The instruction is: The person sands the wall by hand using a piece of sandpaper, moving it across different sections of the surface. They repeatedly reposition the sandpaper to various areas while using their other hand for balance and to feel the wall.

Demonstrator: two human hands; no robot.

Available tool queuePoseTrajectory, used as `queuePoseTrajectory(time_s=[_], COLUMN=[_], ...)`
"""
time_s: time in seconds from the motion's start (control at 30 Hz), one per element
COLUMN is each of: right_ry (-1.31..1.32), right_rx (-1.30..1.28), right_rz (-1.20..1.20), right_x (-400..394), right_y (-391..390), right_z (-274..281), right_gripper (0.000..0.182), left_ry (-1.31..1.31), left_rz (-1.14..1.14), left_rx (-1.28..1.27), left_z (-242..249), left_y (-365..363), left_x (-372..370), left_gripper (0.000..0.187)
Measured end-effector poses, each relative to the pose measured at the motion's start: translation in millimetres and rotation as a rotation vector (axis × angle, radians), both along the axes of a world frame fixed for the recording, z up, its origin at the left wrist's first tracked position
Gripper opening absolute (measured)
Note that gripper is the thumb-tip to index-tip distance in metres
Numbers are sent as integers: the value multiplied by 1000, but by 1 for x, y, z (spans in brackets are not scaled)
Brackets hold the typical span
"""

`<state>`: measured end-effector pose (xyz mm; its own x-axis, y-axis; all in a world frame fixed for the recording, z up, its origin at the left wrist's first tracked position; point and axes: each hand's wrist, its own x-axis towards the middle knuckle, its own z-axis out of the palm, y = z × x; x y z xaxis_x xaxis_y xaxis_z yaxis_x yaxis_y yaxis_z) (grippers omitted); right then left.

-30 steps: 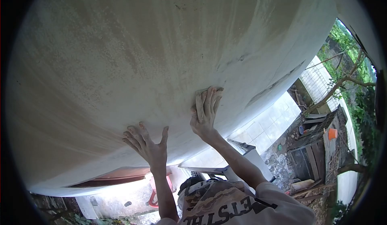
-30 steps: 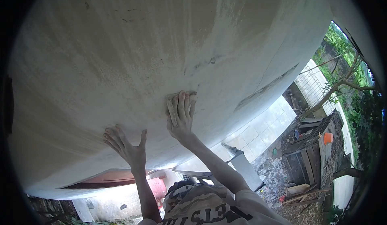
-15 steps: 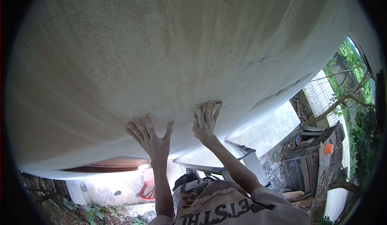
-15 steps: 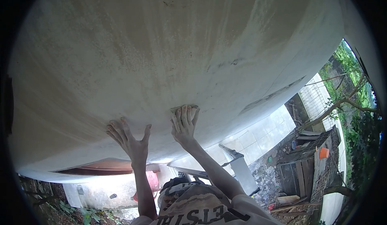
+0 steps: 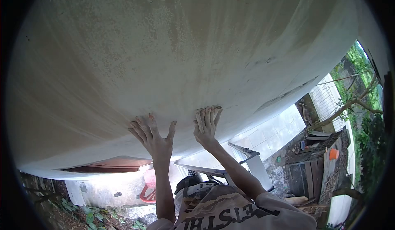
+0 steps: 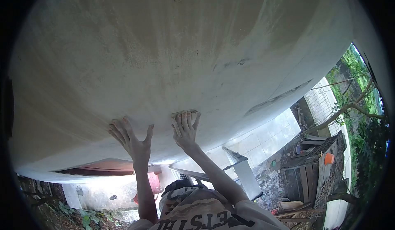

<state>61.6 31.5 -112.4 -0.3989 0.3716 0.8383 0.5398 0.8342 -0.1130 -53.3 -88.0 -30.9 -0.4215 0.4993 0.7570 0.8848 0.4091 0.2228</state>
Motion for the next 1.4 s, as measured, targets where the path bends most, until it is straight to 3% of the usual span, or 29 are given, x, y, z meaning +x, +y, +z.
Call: queuePoseTrajectory(time_s=[0.13, 0.23, 0.27, 0.37, 0.43, 0.53, 0.6, 0.67, 0.73, 0.8, 0.9, 0.97, 1.1, 1.17, 1.23, 1.33, 1.4], right_ry=[5, 255, 350, 551, 449, 137, 50, 33, 34, 189, 422, 294, -1, -43, -62, 262, 478], right_rx=[41, -18, -7, -29, -8, -9, -28, -12, 26, -15, -12, 36, 112, 130, 159, -4, -4], right_rz=[-8, -33, -20, 61, 67, 41, 59, 59, 40, 23, 61, 37, 71, 75, 48, 2, 15], right_x=[3, 12, 11, -1, -12, -27, -28, -22, -16, -11, -14, -25, -33, -28, -19, -8, -12], right_y=[10, 26, 30, 32, 18, -13, -20, -17, -3, 10, 19, 10, -17, -12, -4, 15, 26], right_z=[8, 163, 188, 195, 145, 5, -19, 5, 71, 148, 190, 143, -8, -12, 26, 151, 184], right_gripper=[50, 50, 50, 49, 48, 47, 47, 48, 50, 52, 52, 53, 54, 53, 53, 48, 49], left_ry=[24, 2, -2, -6, 0, 2, 11, 30, 41, 35, 43, 48, 54, 59, 67, 39, 25], left_rz=[-4, -9, -13, -9, -15, -29, -33, -30, -25, -25, -23, -18, -42, -43, -45, -34, -30], left_rx=[1, -9, -9, -25, -12, -2, -11, -28, -22, -29, -29, -15, -3, -11, -5, -5, 0], left_z=[1, 0, 2, 2, 3, 2, 2, 2, 2, -1, 0, -1, -5, -6, -7, -9, -10], left_y=[0, -1, 0, -2, -1, -1, -3, -5, -4, -6, -4, -3, -3, -5, -5, -5, -4], left_x=[-3, 1, 0, -1, 0, -2, -2, -4, -8, -5, -5, -6, -9, -10, -11, -9, -9], left_gripper=[84, 83, 83, 83, 83, 83, 82, 82, 82, 82, 83, 83, 83, 83, 83, 84, 85])
